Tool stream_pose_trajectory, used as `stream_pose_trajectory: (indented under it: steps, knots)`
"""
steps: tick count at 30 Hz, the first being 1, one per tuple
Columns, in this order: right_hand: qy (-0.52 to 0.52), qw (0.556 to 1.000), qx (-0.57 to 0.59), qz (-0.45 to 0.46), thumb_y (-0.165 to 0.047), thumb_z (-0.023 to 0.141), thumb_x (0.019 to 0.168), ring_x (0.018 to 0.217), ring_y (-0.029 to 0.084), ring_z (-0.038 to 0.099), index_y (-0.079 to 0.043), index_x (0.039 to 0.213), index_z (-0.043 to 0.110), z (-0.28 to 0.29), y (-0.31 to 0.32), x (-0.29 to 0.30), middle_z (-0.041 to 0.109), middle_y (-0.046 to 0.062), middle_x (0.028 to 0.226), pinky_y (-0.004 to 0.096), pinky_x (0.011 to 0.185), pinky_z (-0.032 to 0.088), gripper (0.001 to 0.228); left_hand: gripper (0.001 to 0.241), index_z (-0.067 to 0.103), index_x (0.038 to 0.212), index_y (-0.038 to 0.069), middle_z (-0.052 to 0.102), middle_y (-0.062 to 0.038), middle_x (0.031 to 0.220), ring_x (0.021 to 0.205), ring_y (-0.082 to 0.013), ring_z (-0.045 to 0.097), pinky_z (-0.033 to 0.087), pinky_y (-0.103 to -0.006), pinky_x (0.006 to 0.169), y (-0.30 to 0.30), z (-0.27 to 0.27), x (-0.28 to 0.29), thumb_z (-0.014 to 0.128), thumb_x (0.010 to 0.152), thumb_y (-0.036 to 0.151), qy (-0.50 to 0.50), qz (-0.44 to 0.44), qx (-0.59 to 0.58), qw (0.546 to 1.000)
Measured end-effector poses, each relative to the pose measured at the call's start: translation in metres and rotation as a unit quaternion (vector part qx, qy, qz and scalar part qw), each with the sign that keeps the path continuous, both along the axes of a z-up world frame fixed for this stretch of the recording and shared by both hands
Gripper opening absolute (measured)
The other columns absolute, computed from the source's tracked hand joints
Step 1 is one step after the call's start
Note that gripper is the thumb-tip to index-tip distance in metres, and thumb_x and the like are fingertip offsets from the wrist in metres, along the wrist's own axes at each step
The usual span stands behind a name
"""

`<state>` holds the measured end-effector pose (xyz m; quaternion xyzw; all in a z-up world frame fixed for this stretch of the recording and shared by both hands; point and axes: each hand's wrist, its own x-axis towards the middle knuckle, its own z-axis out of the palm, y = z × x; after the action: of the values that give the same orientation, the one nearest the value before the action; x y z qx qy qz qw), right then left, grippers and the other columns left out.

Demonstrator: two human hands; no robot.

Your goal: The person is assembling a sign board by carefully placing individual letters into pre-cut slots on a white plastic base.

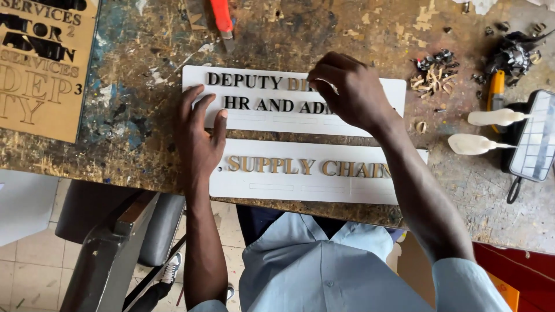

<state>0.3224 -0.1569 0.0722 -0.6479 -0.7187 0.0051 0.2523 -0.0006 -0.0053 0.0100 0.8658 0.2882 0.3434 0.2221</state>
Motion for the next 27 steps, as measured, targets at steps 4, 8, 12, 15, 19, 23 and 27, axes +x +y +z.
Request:
stream_pose_trajectory:
  steps: [4,8,12,15,19,23,27]
  knots:
    - [-0.012,0.999,-0.047,0.006,-0.006,0.075,0.114,0.095,0.03,0.076,-0.007,0.109,0.082,-0.009,0.031,-0.015,0.079,0.01,0.109,0.043,0.058,0.058,0.009,0.032,0.072,0.136,0.0,0.058,-0.019,0.157,0.149,-0.0417,0.056,0.048,-0.0599,0.12,0.001,-0.001,-0.001,0.062,0.122,0.027,-0.008,0.006,-0.002,1.0]
    - [-0.025,0.993,-0.111,-0.015,-0.003,0.073,0.111,0.102,0.029,0.075,-0.008,0.108,0.08,-0.024,0.044,-0.018,0.078,0.01,0.111,0.041,0.061,0.062,0.01,0.03,0.071,0.137,0.0,0.056,-0.018,0.158,0.152,-0.0411,0.054,0.048,-0.0597,0.123,0.002,-0.002,-0.002,0.064,0.12,0.023,-0.012,0.009,-0.02,1.0]
    - [-0.016,0.993,-0.114,-0.034,-0.002,0.075,0.108,0.091,0.029,0.077,-0.009,0.106,0.082,-0.026,0.048,-0.018,0.078,0.01,0.108,0.041,0.057,0.061,0.011,0.029,0.071,0.138,0.001,0.056,-0.017,0.157,0.151,-0.04,0.054,0.048,-0.0591,0.123,0.002,-0.002,-0.002,0.064,0.12,0.023,-0.01,0.015,-0.017,1.0]
    - [-0.006,0.989,-0.142,-0.037,-0.002,0.076,0.109,0.087,0.027,0.078,-0.008,0.108,0.082,-0.025,0.051,-0.017,0.079,0.012,0.11,0.039,0.061,0.062,0.009,0.026,0.071,0.138,0.002,0.056,-0.016,0.158,0.151,-0.04,0.054,0.048,-0.0589,0.123,0.002,-0.001,-0.002,0.068,0.117,0.018,-0.006,0.018,-0.025,1.0]
    - [-0.01,0.989,-0.142,-0.036,-0.002,0.076,0.108,0.088,0.026,0.077,-0.008,0.11,0.082,-0.026,0.051,-0.018,0.078,0.011,0.109,0.039,0.065,0.063,0.009,0.028,0.071,0.14,0.004,0.054,-0.014,0.161,0.153,-0.039,0.053,0.048,-0.0595,0.122,0.003,-0.007,-0.002,0.066,0.119,0.022,0.0,0.024,-0.027,0.999]
    - [-0.011,0.989,-0.134,-0.06,-0.006,0.081,0.107,0.09,0.024,0.076,-0.011,0.105,0.083,-0.029,0.048,-0.021,0.078,0.009,0.108,0.04,0.067,0.06,0.006,0.028,0.07,0.139,0.003,0.055,-0.015,0.16,0.153,-0.0387,0.053,0.048,-0.0599,0.123,0.002,-0.005,-0.002,0.063,0.12,0.023,-0.004,0.022,-0.036,0.999]
    - [0.008,0.98,-0.152,-0.13,-0.025,0.085,0.104,0.094,0.024,0.078,-0.016,0.096,0.082,-0.043,0.049,-0.018,0.074,0.005,0.099,0.041,0.071,0.06,0.012,0.026,0.074,0.133,0.004,0.061,-0.017,0.151,0.151,-0.0439,0.057,0.051,-0.0613,0.118,0.005,-0.01,-0.002,0.077,0.11,0.018,0.001,0.029,-0.017,0.999]
